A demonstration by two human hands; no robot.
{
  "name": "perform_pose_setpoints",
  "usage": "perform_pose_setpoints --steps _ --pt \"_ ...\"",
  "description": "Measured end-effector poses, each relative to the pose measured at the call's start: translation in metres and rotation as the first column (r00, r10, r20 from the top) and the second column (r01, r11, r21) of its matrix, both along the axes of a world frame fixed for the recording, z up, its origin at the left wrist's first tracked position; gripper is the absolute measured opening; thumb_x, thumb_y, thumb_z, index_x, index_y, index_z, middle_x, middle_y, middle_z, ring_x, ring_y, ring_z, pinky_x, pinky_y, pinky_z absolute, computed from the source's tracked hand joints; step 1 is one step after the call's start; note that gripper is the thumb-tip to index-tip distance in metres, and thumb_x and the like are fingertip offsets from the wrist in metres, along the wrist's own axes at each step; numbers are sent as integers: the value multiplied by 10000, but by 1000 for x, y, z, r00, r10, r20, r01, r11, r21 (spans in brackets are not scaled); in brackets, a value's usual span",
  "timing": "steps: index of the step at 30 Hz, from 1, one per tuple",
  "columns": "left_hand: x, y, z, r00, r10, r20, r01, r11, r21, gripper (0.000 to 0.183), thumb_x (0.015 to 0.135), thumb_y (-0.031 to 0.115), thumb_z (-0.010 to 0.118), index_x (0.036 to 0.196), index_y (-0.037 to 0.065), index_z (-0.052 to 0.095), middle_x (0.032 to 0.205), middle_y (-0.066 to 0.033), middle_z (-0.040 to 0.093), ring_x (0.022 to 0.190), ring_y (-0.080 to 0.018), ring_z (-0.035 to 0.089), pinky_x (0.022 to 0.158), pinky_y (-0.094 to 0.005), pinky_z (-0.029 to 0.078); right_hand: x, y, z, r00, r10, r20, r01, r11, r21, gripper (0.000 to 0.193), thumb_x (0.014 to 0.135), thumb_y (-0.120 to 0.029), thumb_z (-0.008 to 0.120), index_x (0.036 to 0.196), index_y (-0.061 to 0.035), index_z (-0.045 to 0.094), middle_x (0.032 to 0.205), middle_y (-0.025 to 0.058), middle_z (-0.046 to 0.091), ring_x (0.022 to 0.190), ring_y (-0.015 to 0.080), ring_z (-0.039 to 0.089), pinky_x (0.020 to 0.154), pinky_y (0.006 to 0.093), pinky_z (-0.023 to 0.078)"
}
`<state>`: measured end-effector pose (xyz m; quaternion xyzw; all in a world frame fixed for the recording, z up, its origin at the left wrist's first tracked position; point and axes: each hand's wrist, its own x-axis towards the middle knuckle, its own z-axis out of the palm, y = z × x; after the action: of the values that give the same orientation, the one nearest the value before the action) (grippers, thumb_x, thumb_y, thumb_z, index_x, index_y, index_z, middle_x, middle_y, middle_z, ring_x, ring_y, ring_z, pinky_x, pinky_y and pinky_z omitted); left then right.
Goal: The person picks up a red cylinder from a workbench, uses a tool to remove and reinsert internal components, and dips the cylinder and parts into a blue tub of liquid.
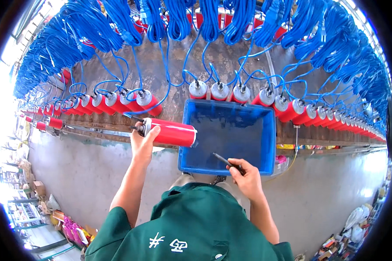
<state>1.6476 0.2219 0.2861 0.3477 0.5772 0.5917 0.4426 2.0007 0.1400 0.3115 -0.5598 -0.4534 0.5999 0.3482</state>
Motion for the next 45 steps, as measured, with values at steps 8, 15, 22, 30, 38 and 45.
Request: perform_pose_setpoints --steps 8,15,22,30,38,45 --pt "20 -24 -36 959 20 284 81 937 -340 487 960 471 626 1227 64 623 1098 -132 741 907 -264 751 745 -397 631 -1 11 -12 1000 23 2 -23 998 51 190 1014 1 651 1203 16 661 954 65 714 783 100 604 719 272 522" --pt "15 -20 -46 895 -59 443 233 907 -350 578 952 599 594 1282 125 601 1217 -105 730 1098 -251 718 918 -402 581 -19 33 -34 997 41 68 -58 960 272 184 1012 -27 683 1189 25 669 923 66 698 781 100 570 735 277 503" --pt "10 -17 -54 881 -33 472 228 904 -362 675 951 621 593 1330 63 595 1251 -145 724 1141 -275 717 970 -427 591 -25 48 -32 994 83 69 -93 983 160 194 1017 -38 674 1203 20 663 927 93 696 792 177 633 747 314 531" --pt "13 -17 -50 893 -21 450 209 904 -373 712 953 637 589 1347 44 587 1264 -164 720 1156 -289 719 980 -443 603 -22 44 -37 965 205 165 -245 931 271 166 1011 -10 650 1172 23 679 1026 152 739 953 223 702 868 334 549" --pt "8 -16 -57 866 -40 499 243 905 -348 659 980 588 571 1355 46 573 1269 -166 711 1157 -294 718 965 -456 616 -28 39 -39 952 206 228 -279 889 364 182 1003 15 602 1169 33 675 1087 180 692 964 319 691 883 362 548" --pt "15 -17 -47 895 -43 443 213 915 -343 695 952 635 606 1332 53 594 1282 -160 707 1171 -294 709 1002 -448 593 -28 34 -52 992 120 27 -123 976 179 267 1037 52 490 1288 24 574 1151 121 650 971 214 693 899 323 551"
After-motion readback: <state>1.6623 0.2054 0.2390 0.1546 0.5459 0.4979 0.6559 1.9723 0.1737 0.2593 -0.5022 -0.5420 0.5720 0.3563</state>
